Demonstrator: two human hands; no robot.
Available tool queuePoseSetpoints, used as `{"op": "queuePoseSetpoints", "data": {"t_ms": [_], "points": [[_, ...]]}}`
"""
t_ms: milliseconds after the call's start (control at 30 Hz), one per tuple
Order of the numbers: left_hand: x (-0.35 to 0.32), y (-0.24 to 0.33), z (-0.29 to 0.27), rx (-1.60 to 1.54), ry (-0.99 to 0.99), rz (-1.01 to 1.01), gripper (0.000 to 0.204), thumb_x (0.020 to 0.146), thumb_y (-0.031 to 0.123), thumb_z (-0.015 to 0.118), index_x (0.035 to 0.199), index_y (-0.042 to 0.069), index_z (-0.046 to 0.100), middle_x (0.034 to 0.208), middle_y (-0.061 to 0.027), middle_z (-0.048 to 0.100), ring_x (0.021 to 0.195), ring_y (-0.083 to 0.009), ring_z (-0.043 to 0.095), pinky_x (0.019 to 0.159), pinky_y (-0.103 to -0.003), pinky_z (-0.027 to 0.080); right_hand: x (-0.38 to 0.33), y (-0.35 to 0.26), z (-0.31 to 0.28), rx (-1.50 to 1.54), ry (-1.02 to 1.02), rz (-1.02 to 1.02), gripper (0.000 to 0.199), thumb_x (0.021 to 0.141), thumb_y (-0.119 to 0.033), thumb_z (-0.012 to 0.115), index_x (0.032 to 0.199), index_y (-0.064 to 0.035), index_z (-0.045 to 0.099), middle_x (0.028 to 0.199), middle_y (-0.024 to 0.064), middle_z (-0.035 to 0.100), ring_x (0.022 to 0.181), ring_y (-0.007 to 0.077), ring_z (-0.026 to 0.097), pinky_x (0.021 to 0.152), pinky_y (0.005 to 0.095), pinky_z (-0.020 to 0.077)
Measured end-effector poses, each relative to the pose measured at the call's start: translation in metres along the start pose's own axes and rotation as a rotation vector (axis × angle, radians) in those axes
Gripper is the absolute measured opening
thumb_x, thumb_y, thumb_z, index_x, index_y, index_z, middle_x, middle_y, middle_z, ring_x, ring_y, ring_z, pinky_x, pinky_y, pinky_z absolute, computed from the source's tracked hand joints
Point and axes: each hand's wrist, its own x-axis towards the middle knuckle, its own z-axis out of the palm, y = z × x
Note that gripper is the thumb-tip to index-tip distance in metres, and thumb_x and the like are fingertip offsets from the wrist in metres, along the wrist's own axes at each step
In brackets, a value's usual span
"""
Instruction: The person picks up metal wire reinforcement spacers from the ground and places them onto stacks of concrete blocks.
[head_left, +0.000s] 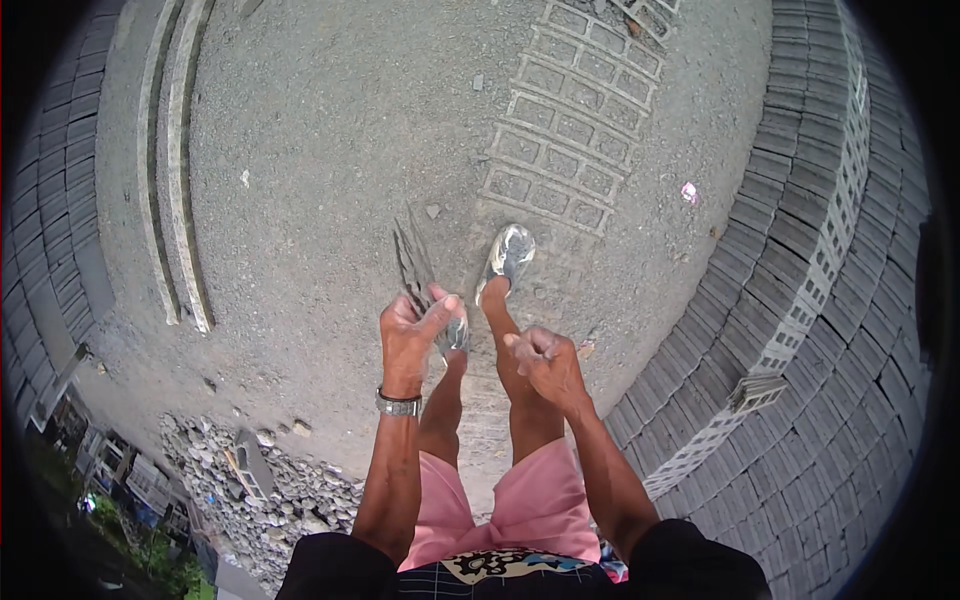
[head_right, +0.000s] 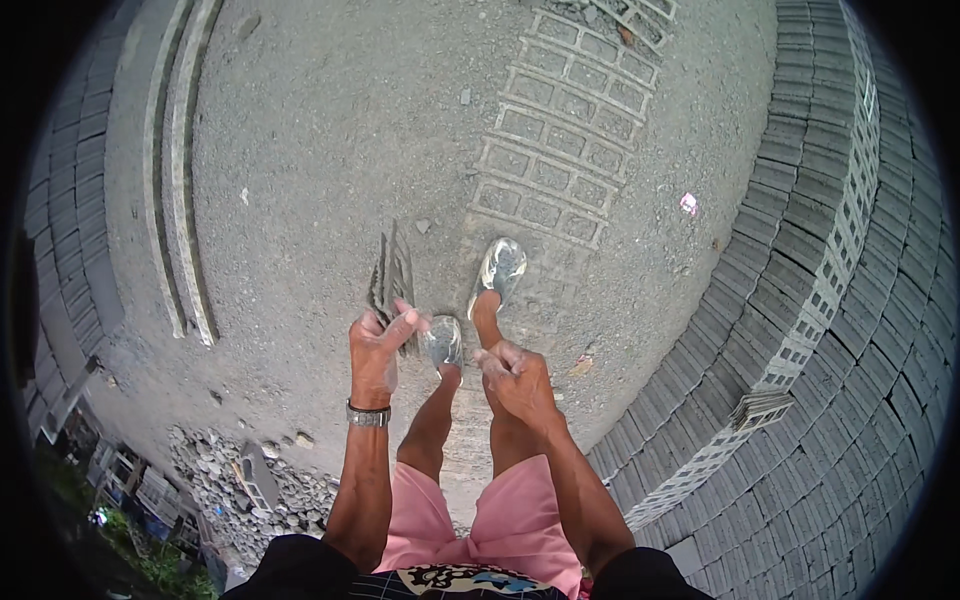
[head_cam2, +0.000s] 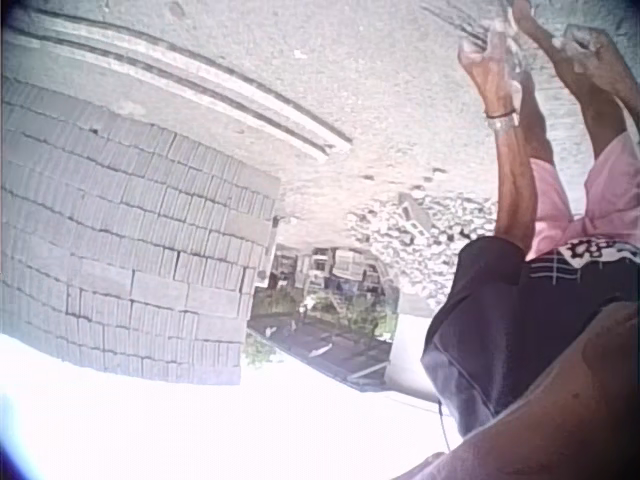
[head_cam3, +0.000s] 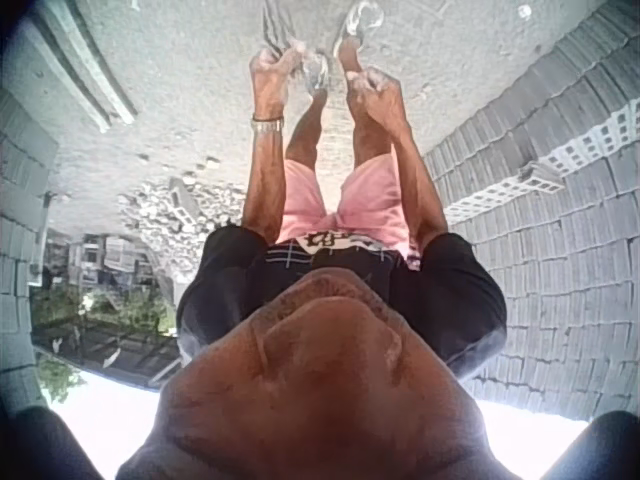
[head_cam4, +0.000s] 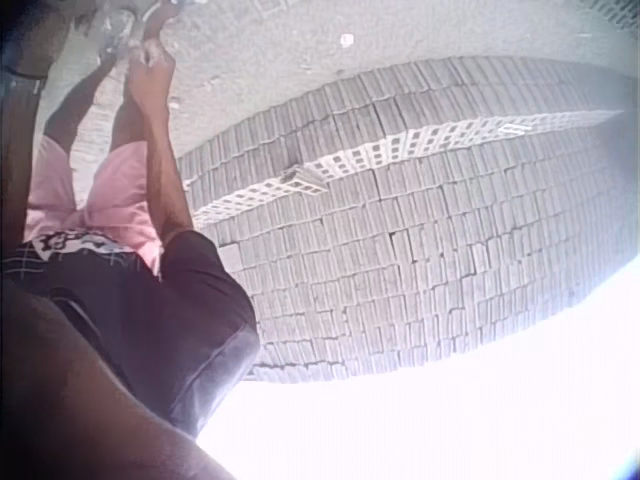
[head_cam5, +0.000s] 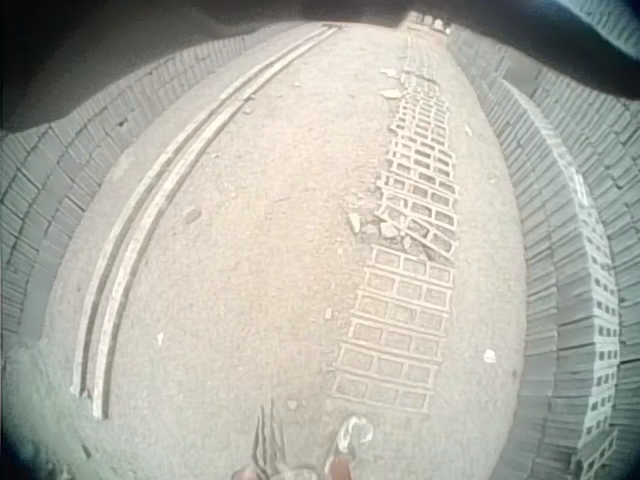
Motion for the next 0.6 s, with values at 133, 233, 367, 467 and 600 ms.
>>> {"op": "queuePoseSetpoints", "data": {"t_ms": [133, 233, 367, 467, 600], "points": [[0.040, 0.044, -0.015, -0.235, 0.201, 0.136, 0.016, 0.090, 0.011, 0.068, 0.099, -0.001, 0.062, 0.076, -0.0099, 0.068, 0.066, -0.0141, 0.062, 0.069, -0.026, 0.051, 0.109, 0.058, -0.021, -0.054, 0.291, -0.253, 0.014, 0.081, -0.012, 0.065, 0.090, -0.0013, 0.060, 0.082, 0.0151, 0.066, 0.079, 0.0315, 0.066, 0.073, 0.0371, 0.0507], [0.064, 0.068, -0.014, -0.123, 0.195, 0.179, 0.018, 0.092, 0.013, 0.064, 0.101, -0.002, 0.063, 0.078, -0.0109, 0.069, 0.064, -0.0146, 0.061, 0.066, -0.027, 0.051, 0.175, 0.068, -0.027, -0.136, 0.230, -0.109, 0.020, 0.079, -0.017, 0.066, 0.093, -0.0027, 0.064, 0.089, 0.0177, 0.068, 0.088, 0.0328, 0.066, 0.078, 0.0388, 0.0509], [0.119, 0.084, 0.021, 0.102, 0.100, 0.166, 0.023, 0.093, 0.014, 0.063, 0.105, -0.005, 0.063, 0.081, -0.0120, 0.069, 0.066, -0.0154, 0.062, 0.070, -0.027, 0.051, 0.252, 0.083, -0.004, -0.081, 0.297, 0.009, 0.023, 0.080, -0.021, 0.067, 0.095, -0.0033, 0.068, 0.085, 0.0135, 0.068, 0.081, 0.0246, 0.064, 0.075, 0.0345, 0.0506], [0.168, 0.089, 0.027, 0.177, 0.005, 0.103, 0.024, 0.092, 0.013, 0.064, 0.107, -0.006, 0.063, 0.082, -0.0126, 0.070, 0.066, -0.0149, 0.061, 0.068, -0.027, 0.051, 0.302, 0.080, 0.026, 0.018, 0.382, 0.054, 0.025, 0.080, -0.023, 0.067, 0.095, -0.0024, 0.070, 0.085, 0.0144, 0.069, 0.082, 0.0241, 0.065, 0.074, 0.0344, 0.0511], [0.225, 0.088, 0.028, 0.264, -0.238, -0.020, 0.023, 0.091, 0.012, 0.065, 0.105, -0.006, 0.065, 0.082, -0.0137, 0.070, 0.068, -0.0176, 0.065, 0.067, -0.030, 0.053, 0.366, 0.112, 0.045, 0.209, 0.565, 0.137, 0.025, 0.080, -0.024, 0.068, 0.093, -0.0021, 0.070, 0.090, 0.0206, 0.070, 0.087, 0.0309, 0.069, 0.078, 0.0382, 0.0523]]}}
